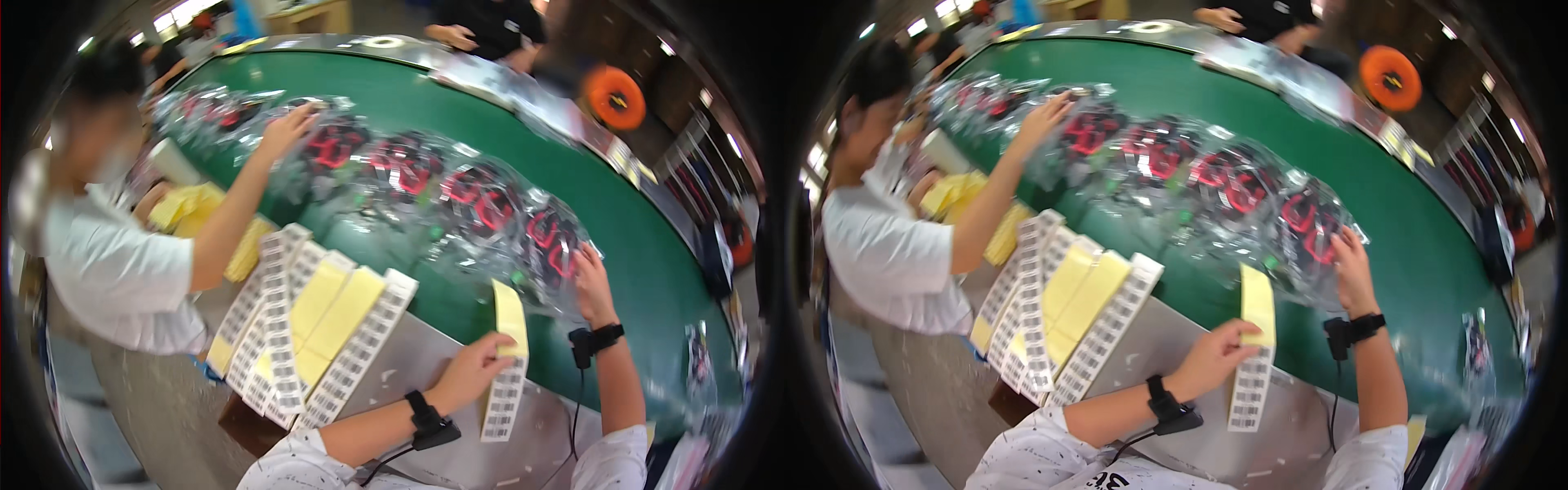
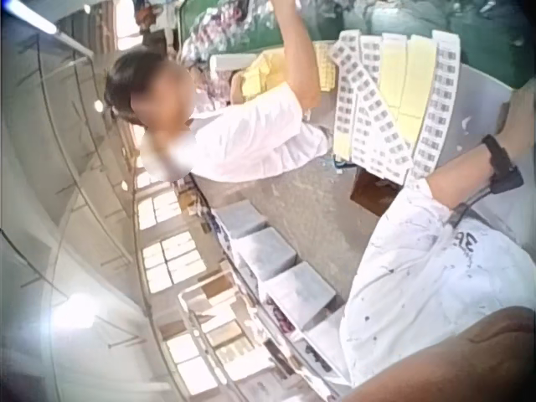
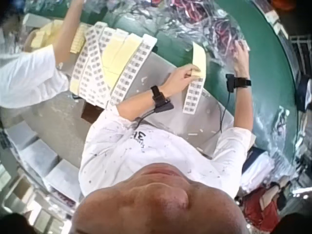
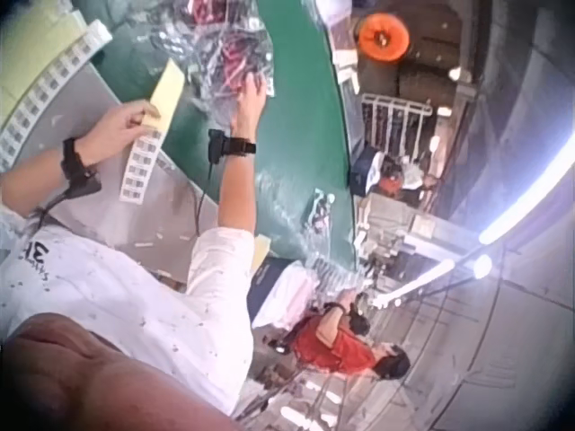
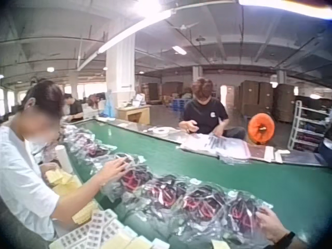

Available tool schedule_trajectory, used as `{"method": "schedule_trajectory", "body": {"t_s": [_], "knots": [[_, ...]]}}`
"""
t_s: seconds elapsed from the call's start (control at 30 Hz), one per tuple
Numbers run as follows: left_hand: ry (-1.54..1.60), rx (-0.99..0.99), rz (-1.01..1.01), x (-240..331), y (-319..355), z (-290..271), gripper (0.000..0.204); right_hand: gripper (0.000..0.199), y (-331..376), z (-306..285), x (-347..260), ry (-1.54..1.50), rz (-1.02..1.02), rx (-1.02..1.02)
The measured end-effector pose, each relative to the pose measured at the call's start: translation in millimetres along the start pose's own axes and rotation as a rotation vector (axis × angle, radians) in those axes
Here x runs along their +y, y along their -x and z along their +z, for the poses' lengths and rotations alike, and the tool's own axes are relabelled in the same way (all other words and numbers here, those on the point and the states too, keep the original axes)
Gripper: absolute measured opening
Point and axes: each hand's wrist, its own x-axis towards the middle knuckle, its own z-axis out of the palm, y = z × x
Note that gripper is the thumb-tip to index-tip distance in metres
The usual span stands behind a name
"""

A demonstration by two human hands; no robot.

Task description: The person applies barcode labels to plastic bags containing pairs of shoes on a green table. They peel individual labels from a sheet and affix them to the packaging, then move the labeled bags to a pile. The task is performed in a warehouse setting with other workers visible in the background.

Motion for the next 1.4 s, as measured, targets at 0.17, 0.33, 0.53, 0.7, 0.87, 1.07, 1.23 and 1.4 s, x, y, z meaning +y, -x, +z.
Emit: {"method": "schedule_trajectory", "body": {"t_s": [0.17, 0.33, 0.53, 0.7, 0.87, 1.07, 1.23, 1.4], "knots": [[-0.165, 0.004, 0.139, 1, -2, 6, 0.024, 0.040, -11, -24, -17, 0.315, -0.354, -0.196], [-0.057, -0.007, 0.196, -9, 1, 9, 0.021, 0.023, 111, 16, -38, 0.330, -0.162, -0.151], [-0.128, -0.044, 0.307, -11, -1, 16, 0.017, 0.012, 208, 36, 4, 0.513, -0.064, -0.135], [-0.194, -0.063, 0.304, -16, -4, 14, 0.017, 0.011, 224, 52, 20, 0.296, -0.029, 0.029], [-0.218, -0.068, 0.275, -14, -7, 13, 0.016, 0.008, 219, 48, 27, 0.221, -0.030, 0.069], [-0.204, -0.065, 0.228, -9, -4, 13, 0.016, 0.006, 223, 46, 35, 0.164, -0.061, 0.073], [-0.254, -0.047, 0.251, -18, -5, 16, 0.016, 0.007, 222, 40, 46, 0.191, -0.115, 0.046], [-0.297, -0.068, 0.281, -23, -13, 14, 0.016, 0.013, 223, 42, 48, 0.163, -0.083, 0.132]]}}
